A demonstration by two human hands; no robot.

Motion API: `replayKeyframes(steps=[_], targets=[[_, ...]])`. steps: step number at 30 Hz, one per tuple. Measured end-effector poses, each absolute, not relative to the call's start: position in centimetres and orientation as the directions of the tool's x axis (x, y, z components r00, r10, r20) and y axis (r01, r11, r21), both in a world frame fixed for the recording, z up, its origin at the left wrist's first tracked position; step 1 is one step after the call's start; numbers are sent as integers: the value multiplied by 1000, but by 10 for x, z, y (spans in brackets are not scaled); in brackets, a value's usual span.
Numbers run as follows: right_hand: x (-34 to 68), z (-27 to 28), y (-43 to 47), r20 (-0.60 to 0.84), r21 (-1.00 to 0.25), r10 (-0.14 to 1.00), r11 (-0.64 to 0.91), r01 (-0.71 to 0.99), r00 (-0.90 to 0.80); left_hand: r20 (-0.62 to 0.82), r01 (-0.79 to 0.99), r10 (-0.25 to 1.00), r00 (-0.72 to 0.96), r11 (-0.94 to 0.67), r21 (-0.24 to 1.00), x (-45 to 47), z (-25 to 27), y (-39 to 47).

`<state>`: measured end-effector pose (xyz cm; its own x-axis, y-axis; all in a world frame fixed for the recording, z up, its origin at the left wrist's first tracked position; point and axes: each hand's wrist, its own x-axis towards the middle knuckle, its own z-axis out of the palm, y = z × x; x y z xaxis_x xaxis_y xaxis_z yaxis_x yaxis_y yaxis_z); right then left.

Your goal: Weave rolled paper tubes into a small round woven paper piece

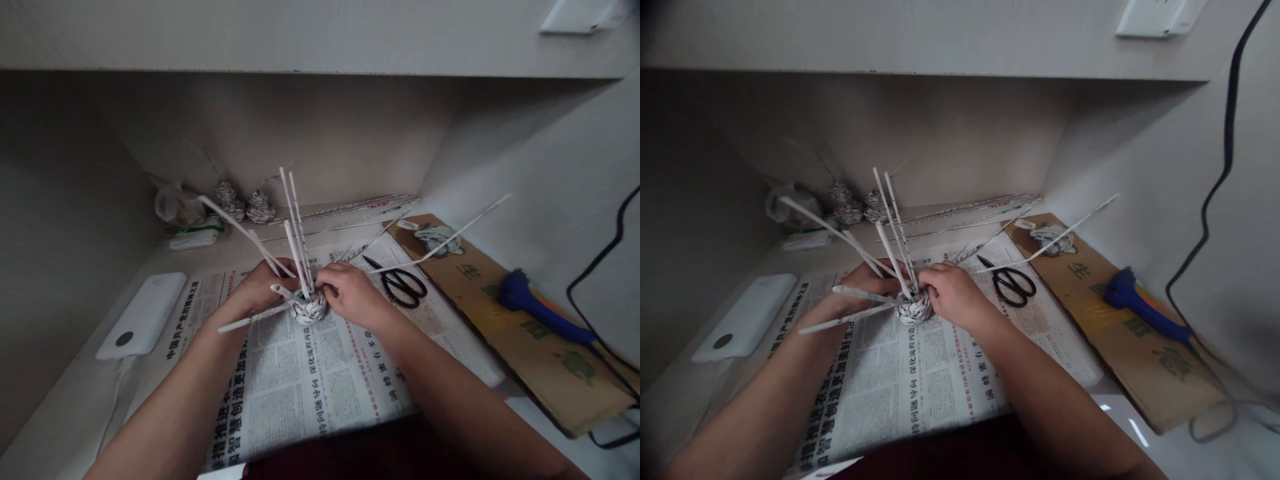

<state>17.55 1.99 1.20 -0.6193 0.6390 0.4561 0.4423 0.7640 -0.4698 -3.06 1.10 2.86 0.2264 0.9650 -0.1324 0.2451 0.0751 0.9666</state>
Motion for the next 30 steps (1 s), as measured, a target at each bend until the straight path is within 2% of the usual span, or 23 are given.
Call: replayKeyframes(steps=[4, 6, 16, 20, 23, 26, 30], targets=[[175, 12, 20, 399, -639, 743, 646, 419, -537, -173, 253, 969, 173, 126, 959, -26, 27, 9], [176, 10, 22, 382, -677, 774, 606, 417, -505, -180, 256, 968, 175, 132, 957, -26, 25, 10], [176, 12, 24, 452, -531, 669, 733, 425, -590, -132, 271, 970, 206, 73, 960, -26, 24, 10], [176, 18, 18, 446, -433, 667, 745, 508, -597, -134, 339, 971, 200, 60, 939, -27, 28, 8], [175, 18, 16, 485, -379, 635, 772, 509, -602, -155, 386, 964, 215, 62, 920, -26, 32, 6], [175, 17, 17, 530, -420, 620, 785, 456, -578, -170, 395, 960, 224, 70, 916, -25, 35, 6], [174, 17, 17, 536, -507, 656, 753, 418, -531, -170, 382, 956, 239, 68, 921, -24, 35, 6]])
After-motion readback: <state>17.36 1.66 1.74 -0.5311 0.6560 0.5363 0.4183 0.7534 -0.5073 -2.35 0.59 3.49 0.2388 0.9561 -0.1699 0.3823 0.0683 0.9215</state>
